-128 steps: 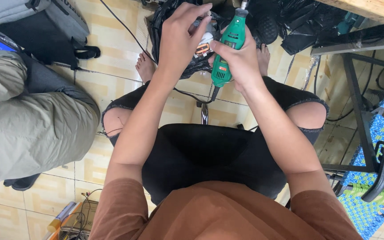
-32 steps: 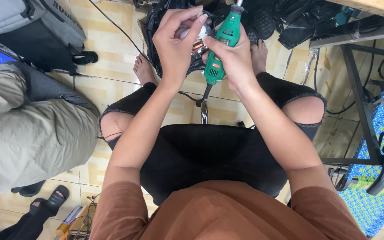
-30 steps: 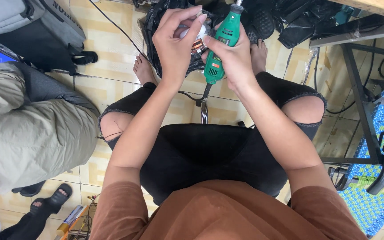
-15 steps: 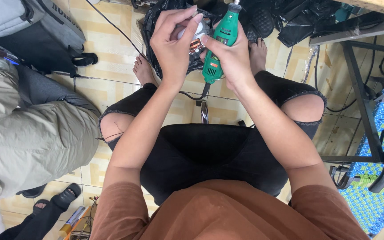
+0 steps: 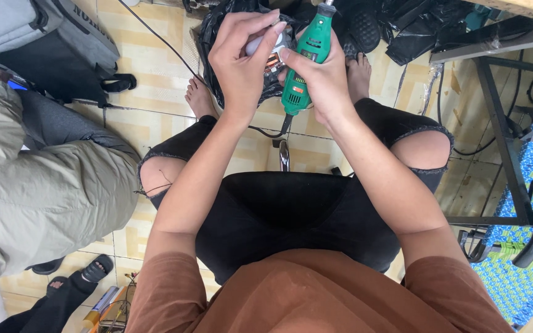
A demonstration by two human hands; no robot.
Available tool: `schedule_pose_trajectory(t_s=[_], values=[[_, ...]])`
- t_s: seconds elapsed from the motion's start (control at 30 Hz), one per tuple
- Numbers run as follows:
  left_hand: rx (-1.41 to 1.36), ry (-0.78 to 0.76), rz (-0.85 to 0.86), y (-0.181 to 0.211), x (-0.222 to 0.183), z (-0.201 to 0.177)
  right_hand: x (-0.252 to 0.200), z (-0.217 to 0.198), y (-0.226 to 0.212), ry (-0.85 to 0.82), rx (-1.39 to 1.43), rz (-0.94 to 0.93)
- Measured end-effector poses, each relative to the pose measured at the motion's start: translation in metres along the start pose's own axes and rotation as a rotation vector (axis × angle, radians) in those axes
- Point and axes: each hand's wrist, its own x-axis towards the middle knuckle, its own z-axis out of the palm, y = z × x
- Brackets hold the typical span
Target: Polishing a small electronic component using a handheld rotary tool at a repair bench
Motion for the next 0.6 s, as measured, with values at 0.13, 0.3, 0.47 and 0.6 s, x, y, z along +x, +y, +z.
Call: schedule_pose_trajectory(t_s=[0.13, 0.3, 0.47, 0.6], values=[[0.024, -0.013, 0.022, 0.003, 0.002, -0.001, 0.000, 0.001, 0.000, 0.018, 0.003, 0.019], [-0.056, -0.021, -0.040, 0.004, 0.003, -0.001, 0.003, -0.002, 0.004, 0.026, 0.018, 0.006], [-0.137, 0.015, -0.169, -0.016, 0.003, -0.004, 0.003, -0.003, 0.004, 0.009, 0.020, -0.016], [-0.191, 0.028, -0.189, -0.029, 0.005, -0.006, 0.002, -0.001, 0.002, 0.000, 0.010, -0.011]])
